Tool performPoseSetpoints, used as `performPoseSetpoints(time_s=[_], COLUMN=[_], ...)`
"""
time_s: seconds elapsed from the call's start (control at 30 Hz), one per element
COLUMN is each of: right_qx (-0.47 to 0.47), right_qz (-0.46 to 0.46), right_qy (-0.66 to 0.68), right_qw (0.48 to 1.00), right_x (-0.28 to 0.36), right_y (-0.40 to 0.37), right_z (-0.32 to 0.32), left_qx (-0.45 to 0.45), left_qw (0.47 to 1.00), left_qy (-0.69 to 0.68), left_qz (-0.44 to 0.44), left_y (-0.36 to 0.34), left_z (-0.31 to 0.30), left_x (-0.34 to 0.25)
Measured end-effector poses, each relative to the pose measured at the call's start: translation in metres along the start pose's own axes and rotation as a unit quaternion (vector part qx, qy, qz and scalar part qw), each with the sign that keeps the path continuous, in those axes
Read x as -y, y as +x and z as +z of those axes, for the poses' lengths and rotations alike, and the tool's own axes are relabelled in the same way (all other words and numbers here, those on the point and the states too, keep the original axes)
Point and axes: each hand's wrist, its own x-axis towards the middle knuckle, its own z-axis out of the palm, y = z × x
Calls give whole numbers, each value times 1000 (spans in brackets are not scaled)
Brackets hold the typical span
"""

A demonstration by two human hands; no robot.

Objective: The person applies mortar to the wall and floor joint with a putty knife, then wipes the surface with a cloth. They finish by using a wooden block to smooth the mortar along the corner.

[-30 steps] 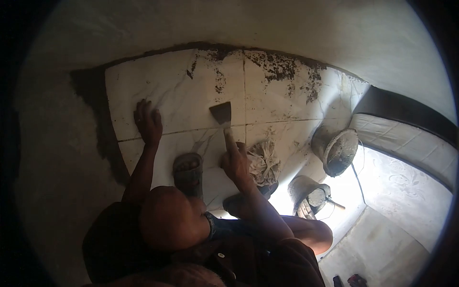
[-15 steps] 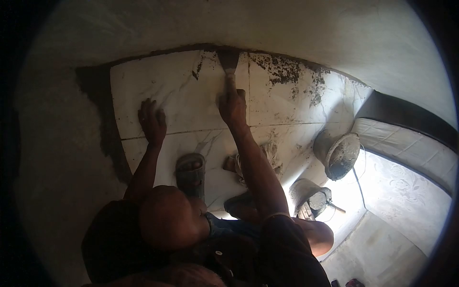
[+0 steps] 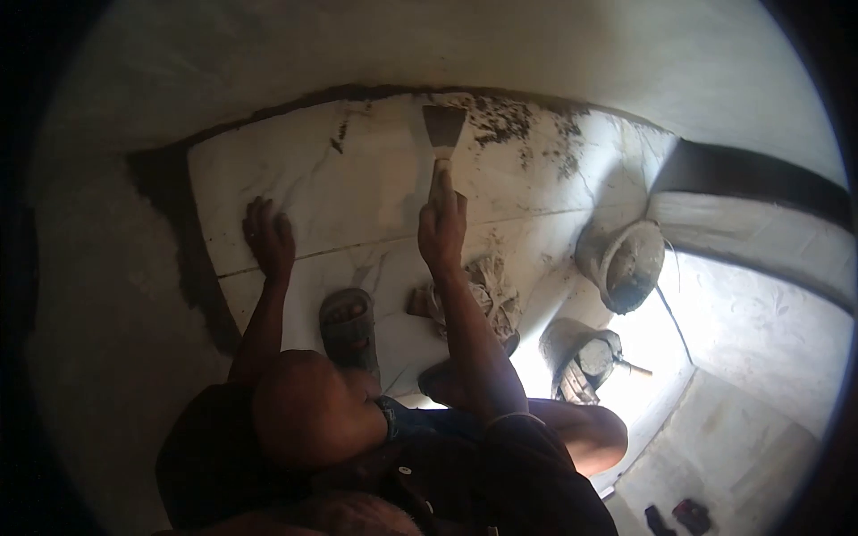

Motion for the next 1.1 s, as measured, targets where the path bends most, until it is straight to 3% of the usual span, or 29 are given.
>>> performPoseSetpoints(time_s=[0.07, 0.13, 0.2, 0.33, 0.4, 0.43, 0.47, 0.5, 0.53, 0.6, 0.77, 0.97, 1.1], right_qx=[-23, -65, -163, -352, -355, -304, -295, -156, -11, 87, 143, 187, 142], right_qz=[116, 160, 289, 309, 333, 306, 307, 262, 201, 45, 4, -13, -39], right_qy=[65, 57, 218, 253, 289, 220, 228, 87, -59, -90, -17, -50, -8], right_qw=[991, 983, 918, 846, 824, 875, 876, 948, 978, 991, 990, 981, 989], right_x=[-9, -17, -19, -38, -32, -42, -56, -72, -65, -26, -23, -9, 1], right_y=[-14, -26, -35, -43, -38, -45, -52, -59, -53, -35, 10, 72, 59], right_z=[-32, -71, -110, -177, -195, -191, -176, -160, -148, -109, -30, -5, 18], left_qx=[2, 10, 16, 12, 9, 6, 2, 4, 6, 3, 1, -6, -10], left_qw=[1000, 1000, 1000, 1000, 1000, 1000, 999, 1000, 1000, 1000, 1000, 1000, 1000], left_qy=[-13, 11, 1, 22, 23, 17, 28, 26, 23, 27, 10, 10, 12], left_qz=[18, 16, 12, 11, 14, 23, 18, 17, 16, 7, 3, -1, -1], left_y=[-1, 0, 1, 0, 0, 0, 0, 0, 0, 1, 2, 2, 2], left_z=[5, 2, 1, 5, 5, 5, 3, 2, 1, 0, -1, -2, -1], left_x=[3, 2, 1, 1, 3, 3, 3, 1, -1, -2, -3, -5, -5])
